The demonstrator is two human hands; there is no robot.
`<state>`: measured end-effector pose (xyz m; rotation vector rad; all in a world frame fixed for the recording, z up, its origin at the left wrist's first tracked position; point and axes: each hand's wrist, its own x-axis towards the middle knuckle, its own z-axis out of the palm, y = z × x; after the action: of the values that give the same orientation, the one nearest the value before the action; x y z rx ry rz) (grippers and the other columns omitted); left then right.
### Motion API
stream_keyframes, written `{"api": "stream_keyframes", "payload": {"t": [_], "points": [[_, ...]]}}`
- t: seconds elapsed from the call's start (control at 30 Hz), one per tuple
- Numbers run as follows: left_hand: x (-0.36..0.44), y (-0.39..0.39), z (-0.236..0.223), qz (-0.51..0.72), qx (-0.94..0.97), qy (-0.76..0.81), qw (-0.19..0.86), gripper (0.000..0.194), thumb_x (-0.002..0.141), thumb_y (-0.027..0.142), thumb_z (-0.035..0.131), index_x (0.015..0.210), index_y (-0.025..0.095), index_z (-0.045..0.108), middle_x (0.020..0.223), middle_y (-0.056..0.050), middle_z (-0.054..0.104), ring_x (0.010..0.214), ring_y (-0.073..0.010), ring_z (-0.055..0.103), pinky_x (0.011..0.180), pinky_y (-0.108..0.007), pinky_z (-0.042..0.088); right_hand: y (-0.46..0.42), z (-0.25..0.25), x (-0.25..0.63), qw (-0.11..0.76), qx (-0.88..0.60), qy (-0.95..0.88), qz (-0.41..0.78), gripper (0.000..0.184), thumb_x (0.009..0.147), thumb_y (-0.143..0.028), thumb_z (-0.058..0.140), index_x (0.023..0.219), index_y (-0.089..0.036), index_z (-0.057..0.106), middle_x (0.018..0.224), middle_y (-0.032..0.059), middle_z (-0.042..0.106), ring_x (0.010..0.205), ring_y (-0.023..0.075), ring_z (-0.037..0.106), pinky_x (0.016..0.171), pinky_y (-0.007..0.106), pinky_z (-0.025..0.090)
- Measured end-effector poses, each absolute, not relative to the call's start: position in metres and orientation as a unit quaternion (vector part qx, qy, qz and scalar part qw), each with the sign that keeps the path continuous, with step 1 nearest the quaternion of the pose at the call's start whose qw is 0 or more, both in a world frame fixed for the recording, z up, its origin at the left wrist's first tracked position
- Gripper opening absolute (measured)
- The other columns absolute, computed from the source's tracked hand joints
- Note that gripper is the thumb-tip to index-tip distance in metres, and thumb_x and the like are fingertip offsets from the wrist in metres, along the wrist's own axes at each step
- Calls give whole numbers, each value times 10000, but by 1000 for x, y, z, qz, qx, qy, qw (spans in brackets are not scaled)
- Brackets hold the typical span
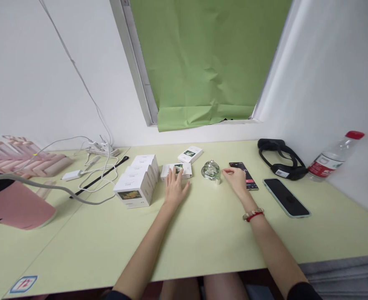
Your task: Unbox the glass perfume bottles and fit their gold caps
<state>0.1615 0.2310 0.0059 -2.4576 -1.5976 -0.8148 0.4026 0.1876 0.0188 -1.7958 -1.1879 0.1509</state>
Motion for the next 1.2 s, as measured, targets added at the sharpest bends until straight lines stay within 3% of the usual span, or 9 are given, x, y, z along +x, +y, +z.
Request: {"api": "stream_keyframes", "payload": {"t": [0.13, 0.27, 0.37, 0.53, 0.6, 0.73, 0.9, 1.03, 1.2], "points": [[158, 233, 4, -227, -793, -562, 59, 537, 785, 393, 493, 1266, 162, 430, 1357, -151, 381, 1278, -327, 288, 1018, -458, 234, 188, 8, 401, 441, -735, -510, 80, 122, 672, -228, 599, 661, -178, 710, 692, 63, 711, 655, 184, 658, 640, 244, 466], [159, 226, 18, -241, -800, -544, 79, 419, 797, 426, 466, 1128, 181, 541, 1093, -122, 576, 1063, -285, 476, 942, -431, 305, 190, 3, 402, 421, -741, -516, 85, 94, 654, -215, 618, 631, -174, 700, 669, 62, 706, 636, 176, 652, 596, 235, 458], [162, 221, 26, -258, -810, -520, 77, 464, 764, 532, 474, 1078, 201, 564, 972, -114, 592, 968, -278, 500, 883, -424, 336, 191, 1, 404, 410, -746, -516, 91, 63, 629, -220, 637, 608, -188, 687, 615, 30, 690, 582, 164, 637, 533, 229, 441], [160, 223, 21, -259, -826, -497, 61, 742, 605, 654, 583, 1198, 222, 472, 1184, -140, 509, 1153, -344, 396, 967, -475, 256, 188, 2, 404, 395, -762, -506, 82, 23, 564, -209, 684, 575, -213, 664, 607, 10, 673, 598, 180, 616, 508, 242, 397], [157, 226, 18, -248, -824, -506, 54, 784, 570, 657, 611, 1201, 215, 467, 1246, -156, 462, 1208, -370, 334, 977, -488, 241, 186, 6, 402, 396, -767, -500, 70, 99, 584, -246, 679, 680, -222, 677, 677, 13, 679, 649, 189, 611, 513, 245, 379], [152, 227, 22, -241, -820, -519, 22, 761, 571, 679, 586, 1147, 188, 502, 1090, -148, 527, 1071, -340, 459, 924, -470, 306, 184, 19, 392, 471, -744, -473, 6, 294, 699, -302, 594, 982, -220, 609, 791, 2, 644, 607, 142, 563, 535, 242, 372], [155, 222, 32, -310, -795, -517, -74, 682, 595, 661, 568, 1074, 179, 507, 997, -104, 536, 946, -279, 525, 864, -425, 371, 178, 38, 365, 570, -638, -517, -24, 224, 799, -342, 500, 947, -189, 569, 756, -10, 580, 481, 88, 465, 551, 231, 395], [154, 222, 30, -392, -788, -424, -214, 547, 682, 508, 555, 1101, 186, 414, 1065, -86, 531, 907, -208, 547, 796, -342, 432, 167, 44, 344, 533, -555, -639, 2, 209, 853, -316, 428, 955, -212, 577, 812, 13, 583, 524, 97, 487, 520, 219, 388], [152, 220, 28, -391, -805, -376, -240, 679, 608, 467, 634, 1154, 195, 336, 1107, -94, 519, 977, -234, 539, 827, -350, 424, 159, 46, 332, 465, -508, -724, 26, 300, 890, -293, 358, 1127, -265, 541, 988, 42, 578, 614, 114, 551, 539, 233, 411]]}}
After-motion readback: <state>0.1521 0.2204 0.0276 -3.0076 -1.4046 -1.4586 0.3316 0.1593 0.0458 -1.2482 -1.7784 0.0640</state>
